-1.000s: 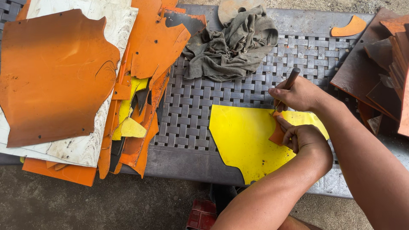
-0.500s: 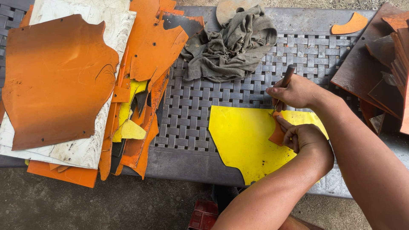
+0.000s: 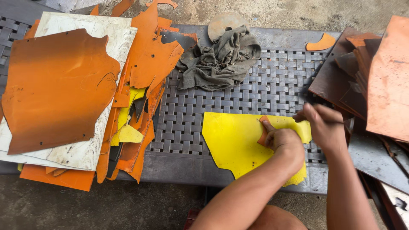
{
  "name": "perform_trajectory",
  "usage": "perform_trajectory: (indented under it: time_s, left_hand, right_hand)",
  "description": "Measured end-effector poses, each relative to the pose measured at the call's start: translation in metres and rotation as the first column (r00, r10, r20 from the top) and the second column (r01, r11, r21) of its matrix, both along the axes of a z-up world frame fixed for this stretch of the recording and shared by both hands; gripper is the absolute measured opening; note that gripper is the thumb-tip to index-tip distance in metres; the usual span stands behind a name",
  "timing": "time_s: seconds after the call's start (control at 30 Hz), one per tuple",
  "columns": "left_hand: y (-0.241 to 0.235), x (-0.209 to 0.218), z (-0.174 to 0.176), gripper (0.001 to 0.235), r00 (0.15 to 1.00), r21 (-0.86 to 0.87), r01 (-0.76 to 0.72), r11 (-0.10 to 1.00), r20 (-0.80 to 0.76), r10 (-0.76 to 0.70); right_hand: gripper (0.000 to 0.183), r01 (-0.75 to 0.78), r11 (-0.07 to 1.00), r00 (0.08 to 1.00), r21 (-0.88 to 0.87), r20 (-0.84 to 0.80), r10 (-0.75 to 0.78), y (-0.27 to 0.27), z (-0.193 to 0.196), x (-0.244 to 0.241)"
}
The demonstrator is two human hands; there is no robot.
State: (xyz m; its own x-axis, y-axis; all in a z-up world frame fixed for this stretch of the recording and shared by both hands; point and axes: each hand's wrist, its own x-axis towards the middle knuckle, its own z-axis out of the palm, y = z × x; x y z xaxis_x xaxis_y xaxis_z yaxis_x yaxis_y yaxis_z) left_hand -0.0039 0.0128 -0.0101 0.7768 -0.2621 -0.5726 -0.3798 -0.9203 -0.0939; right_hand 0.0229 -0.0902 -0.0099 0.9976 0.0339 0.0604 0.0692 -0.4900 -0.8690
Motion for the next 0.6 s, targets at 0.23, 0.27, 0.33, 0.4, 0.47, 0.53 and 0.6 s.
perform_trajectory:
  time_s: [0.23, 0.27, 0.33, 0.4, 0.47, 0.53, 0.6]
  left_hand:
    - [0.099, -0.079, -0.026, 0.027, 0.986, -0.445, -0.124, 0.887, 0.049, 0.162]
    - [0.115, -0.091, -0.027, 0.035, 0.955, -0.434, -0.073, 0.898, 0.228, 0.189]
    - [0.139, -0.103, -0.025, 0.054, 0.871, -0.481, -0.083, 0.873, 0.390, 0.297]
    - [0.160, -0.110, -0.018, 0.063, 0.812, -0.602, -0.196, 0.774, 0.343, 0.473]
    - [0.179, -0.111, -0.009, 0.047, 0.823, -0.600, -0.232, 0.766, 0.299, 0.483]
    - [0.189, -0.110, -0.001, 0.041, 0.833, -0.601, -0.273, 0.751, 0.244, 0.497]
    - [0.193, -0.103, 0.004, 0.045, 0.841, -0.609, -0.305, 0.732, 0.187, 0.507]
  right_hand:
    - [0.021, 0.329, 0.888, 0.942, -0.322, 0.179, -0.284, 0.010, -0.018, -0.140]
    - [0.021, 0.342, 0.896, 0.931, -0.282, 0.231, -0.283, 0.017, -0.021, -0.146]
    - [0.023, 0.351, 0.906, 0.915, -0.236, 0.293, -0.278, 0.026, -0.024, -0.154]
    - [0.023, 0.341, 0.912, 0.914, -0.227, 0.307, -0.266, 0.035, -0.027, -0.158]
    - [0.022, 0.298, 0.942, 0.909, -0.152, 0.345, -0.232, 0.044, -0.032, -0.159]
    - [0.021, 0.288, 0.951, 0.898, -0.116, 0.377, -0.226, 0.049, -0.038, -0.161]
    - [0.020, 0.325, 0.939, 0.875, -0.115, 0.413, -0.253, 0.049, -0.040, -0.159]
